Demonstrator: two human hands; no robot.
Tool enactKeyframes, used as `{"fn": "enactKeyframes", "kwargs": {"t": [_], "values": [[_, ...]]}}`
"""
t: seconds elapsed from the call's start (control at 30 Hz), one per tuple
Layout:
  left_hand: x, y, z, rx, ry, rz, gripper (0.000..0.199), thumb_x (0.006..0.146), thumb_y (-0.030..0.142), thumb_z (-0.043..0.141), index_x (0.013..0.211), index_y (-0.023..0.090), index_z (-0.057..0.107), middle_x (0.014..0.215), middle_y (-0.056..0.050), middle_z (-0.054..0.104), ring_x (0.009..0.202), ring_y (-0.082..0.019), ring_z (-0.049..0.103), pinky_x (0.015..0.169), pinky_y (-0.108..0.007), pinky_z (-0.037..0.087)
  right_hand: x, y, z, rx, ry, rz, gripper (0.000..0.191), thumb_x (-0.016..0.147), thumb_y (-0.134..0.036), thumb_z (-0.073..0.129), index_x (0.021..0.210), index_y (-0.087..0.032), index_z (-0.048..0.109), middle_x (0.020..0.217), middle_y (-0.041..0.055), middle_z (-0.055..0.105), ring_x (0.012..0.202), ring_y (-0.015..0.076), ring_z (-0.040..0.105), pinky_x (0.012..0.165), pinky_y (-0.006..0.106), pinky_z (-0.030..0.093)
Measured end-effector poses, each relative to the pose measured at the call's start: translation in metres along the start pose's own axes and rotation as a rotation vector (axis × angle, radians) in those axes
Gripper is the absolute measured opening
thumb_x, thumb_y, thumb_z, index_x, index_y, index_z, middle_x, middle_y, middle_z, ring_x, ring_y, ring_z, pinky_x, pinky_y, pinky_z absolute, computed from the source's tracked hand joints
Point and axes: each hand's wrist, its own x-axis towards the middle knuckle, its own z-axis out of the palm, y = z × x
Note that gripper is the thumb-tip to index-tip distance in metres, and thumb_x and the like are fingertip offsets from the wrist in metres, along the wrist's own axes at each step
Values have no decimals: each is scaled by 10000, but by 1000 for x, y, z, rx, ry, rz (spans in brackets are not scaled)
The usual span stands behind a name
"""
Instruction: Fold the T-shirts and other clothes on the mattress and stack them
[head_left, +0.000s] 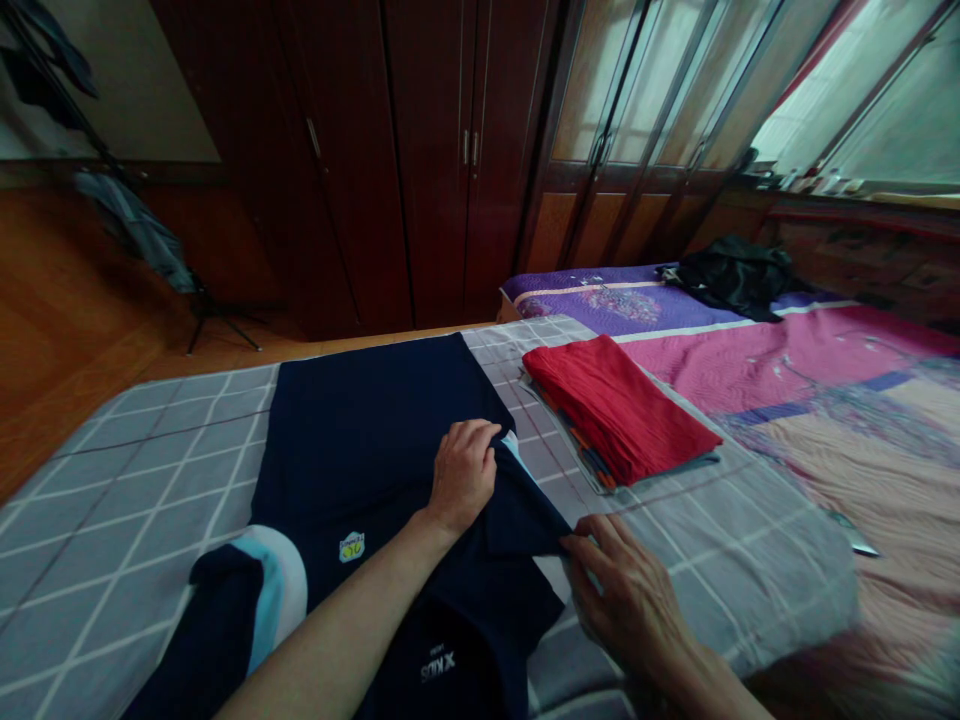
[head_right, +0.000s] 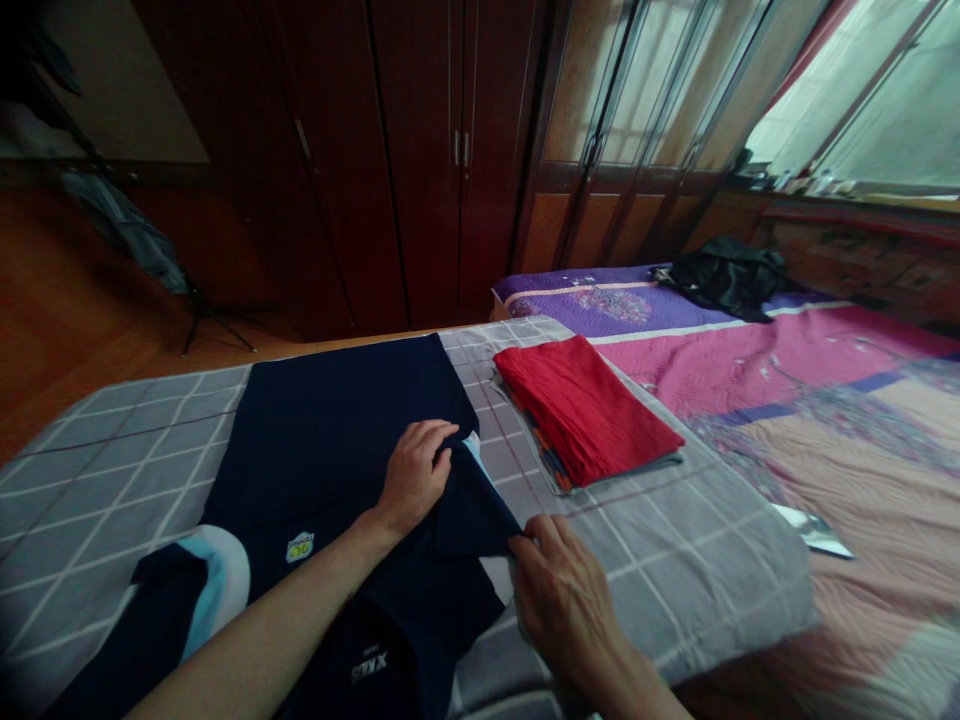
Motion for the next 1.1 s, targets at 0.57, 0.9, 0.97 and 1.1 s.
{"fn": "enactKeyframes", "kwargs": {"t": [0.57, 0.9, 0.97, 1.1], "values": [[-19, 1, 3, 109, -535, 271, 936, 821, 700, 385, 1458, 60, 136, 1530, -197, 92, 1420, -270, -6, 1146, -495, 54, 25, 9, 7, -59, -44, -263, 754, 847, -358, 539, 1462, -109, 182, 1475, 195, 278, 1354, 335, 260, 995, 487, 407], [-15, 6, -11, 43, -562, 228, 1073, 780, 638, 539, 1464, 25, -15, 1541, -178, 4, 1408, -243, -108, 1163, -440, -7, 64, 20, 28, 15, -19, -409, 830, 870, -502, 427, 1497, -160, 4, 1545, 125, 108, 1363, 337, 254, 1009, 481, 398], [-12, 5, -15, 17, -628, 214, 1061, 790, 613, 544, 1458, -4, -5, 1538, -185, -25, 1400, -241, -130, 1165, -416, -11, 69, 23, 35, 7, -38, -442, 833, 871, -498, 419, 1495, -143, -2, 1541, 135, 116, 1344, 333, 302, 989, 466, 418], [0, -1, -50, -100, -718, 167, 1046, 775, 564, 595, 1447, -43, 72, 1526, -240, 21, 1404, -301, -53, 1152, -433, 97, 71, 36, 53, -89, -36, -568, 897, 826, -529, 471, 1488, -74, 72, 1523, 182, 155, 1265, 381, 409, 899, 485, 465]]}}
